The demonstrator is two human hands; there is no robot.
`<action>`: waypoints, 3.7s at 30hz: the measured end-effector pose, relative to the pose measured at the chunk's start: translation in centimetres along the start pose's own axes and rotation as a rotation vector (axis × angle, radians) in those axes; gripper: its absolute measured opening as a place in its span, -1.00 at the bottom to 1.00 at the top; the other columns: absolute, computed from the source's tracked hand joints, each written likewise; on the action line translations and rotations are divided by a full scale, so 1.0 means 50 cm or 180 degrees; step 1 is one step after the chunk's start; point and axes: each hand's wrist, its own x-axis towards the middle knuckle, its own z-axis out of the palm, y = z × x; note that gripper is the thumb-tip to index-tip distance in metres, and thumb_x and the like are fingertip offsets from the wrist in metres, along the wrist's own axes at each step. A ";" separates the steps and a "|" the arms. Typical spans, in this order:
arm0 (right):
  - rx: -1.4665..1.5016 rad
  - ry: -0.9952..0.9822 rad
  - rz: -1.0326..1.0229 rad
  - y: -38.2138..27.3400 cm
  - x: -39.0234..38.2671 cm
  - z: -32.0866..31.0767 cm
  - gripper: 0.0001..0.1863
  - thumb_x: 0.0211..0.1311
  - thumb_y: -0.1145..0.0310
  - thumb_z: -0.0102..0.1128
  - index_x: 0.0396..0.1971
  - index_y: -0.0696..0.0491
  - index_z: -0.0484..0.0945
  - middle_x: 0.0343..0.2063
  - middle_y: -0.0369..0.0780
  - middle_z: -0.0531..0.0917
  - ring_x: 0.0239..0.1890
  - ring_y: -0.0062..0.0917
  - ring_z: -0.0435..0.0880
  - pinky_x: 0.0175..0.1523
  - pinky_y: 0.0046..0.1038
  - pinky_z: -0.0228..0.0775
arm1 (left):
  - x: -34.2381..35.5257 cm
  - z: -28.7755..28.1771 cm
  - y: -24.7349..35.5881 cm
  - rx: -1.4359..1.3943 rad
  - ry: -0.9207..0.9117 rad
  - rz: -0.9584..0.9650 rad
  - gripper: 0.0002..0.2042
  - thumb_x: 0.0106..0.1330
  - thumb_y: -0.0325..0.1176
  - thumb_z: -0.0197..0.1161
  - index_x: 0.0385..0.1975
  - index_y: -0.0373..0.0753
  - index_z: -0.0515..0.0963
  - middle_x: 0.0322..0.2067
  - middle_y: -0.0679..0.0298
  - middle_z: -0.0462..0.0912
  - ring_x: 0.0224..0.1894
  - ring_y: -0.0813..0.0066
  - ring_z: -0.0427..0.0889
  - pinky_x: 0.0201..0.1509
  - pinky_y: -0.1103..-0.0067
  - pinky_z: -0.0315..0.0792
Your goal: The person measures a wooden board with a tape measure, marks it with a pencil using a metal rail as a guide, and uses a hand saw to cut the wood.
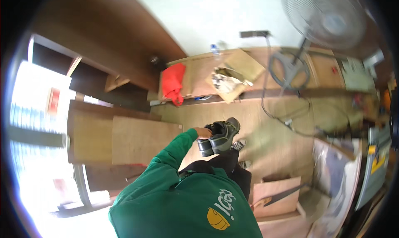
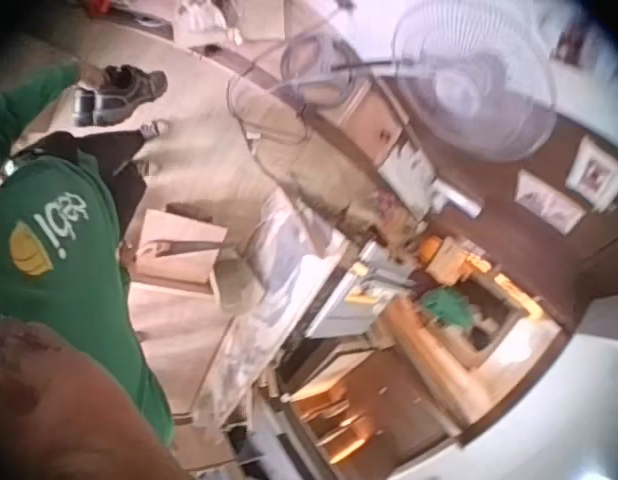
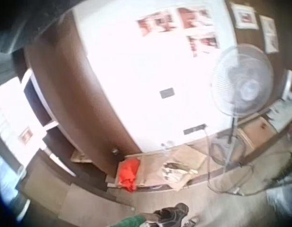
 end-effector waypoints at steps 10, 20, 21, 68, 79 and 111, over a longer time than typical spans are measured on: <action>0.1556 -0.2027 0.1045 -0.067 0.464 -0.352 -0.85 0.16 0.12 0.32 -0.46 -0.16 0.62 -0.24 -0.27 0.68 -0.07 -0.24 0.63 -0.18 -0.01 0.49 | -0.247 0.205 0.171 -0.2665 0.2199 -0.1125 -0.67 0.35 -0.13 0.16 -0.05 -0.21 0.59 -0.12 0.11 0.62 -0.04 0.24 0.57 0.02 0.32 0.45; 0.0202 -0.1375 0.0097 -0.549 0.421 -0.349 -0.59 0.44 0.20 0.12 0.22 -0.03 0.45 -0.28 -0.27 0.67 -0.31 -0.47 0.69 -0.37 -0.37 0.42 | -0.361 0.351 0.261 -0.2729 0.2933 -0.1874 -0.53 0.36 -0.03 0.14 0.08 -0.26 0.62 0.11 -0.04 0.66 0.21 0.02 0.61 0.28 0.25 0.45; 0.0152 -0.1394 0.0048 -0.578 0.401 -0.322 -0.58 0.44 0.19 0.13 0.22 -0.03 0.44 -0.28 -0.26 0.68 -0.31 -0.47 0.69 -0.37 -0.38 0.43 | -0.355 0.375 0.251 -0.2674 0.2989 -0.1774 -0.52 0.36 -0.02 0.13 0.09 -0.26 0.62 0.13 -0.05 0.65 0.23 -0.01 0.59 0.30 0.23 0.44; 0.0455 -0.0643 0.1252 -0.474 0.014 0.114 -0.14 0.30 0.01 0.32 0.48 0.08 0.18 0.35 0.10 0.27 0.40 0.08 0.32 0.24 0.44 0.28 | 0.220 0.111 0.099 -0.1704 0.0271 -0.1123 -0.76 0.51 -0.38 0.03 -0.03 -0.34 0.58 -0.16 0.24 0.68 -0.08 0.50 0.59 0.04 0.53 0.47; 0.1273 0.0080 0.2170 -0.450 0.024 0.145 -0.17 0.31 0.11 0.31 0.47 0.15 0.19 0.27 0.22 0.35 0.29 0.16 0.41 0.25 0.12 0.39 | 0.577 0.034 -0.152 -0.0800 0.0863 -0.1483 -0.70 0.44 -0.37 0.08 0.09 -0.29 0.57 -0.15 0.24 0.68 -0.17 0.44 0.61 -0.14 0.46 0.48; 0.0981 -0.0102 0.0588 -0.350 0.003 0.248 -0.54 0.33 0.05 0.18 0.13 -0.06 0.64 0.21 0.07 0.55 0.26 0.00 0.55 0.33 -0.05 0.45 | 0.447 0.004 0.323 -0.2773 -0.1764 -0.1375 -0.62 0.64 -0.28 -0.12 0.29 -0.29 0.44 0.22 0.07 0.60 0.20 0.13 0.64 0.34 0.25 0.54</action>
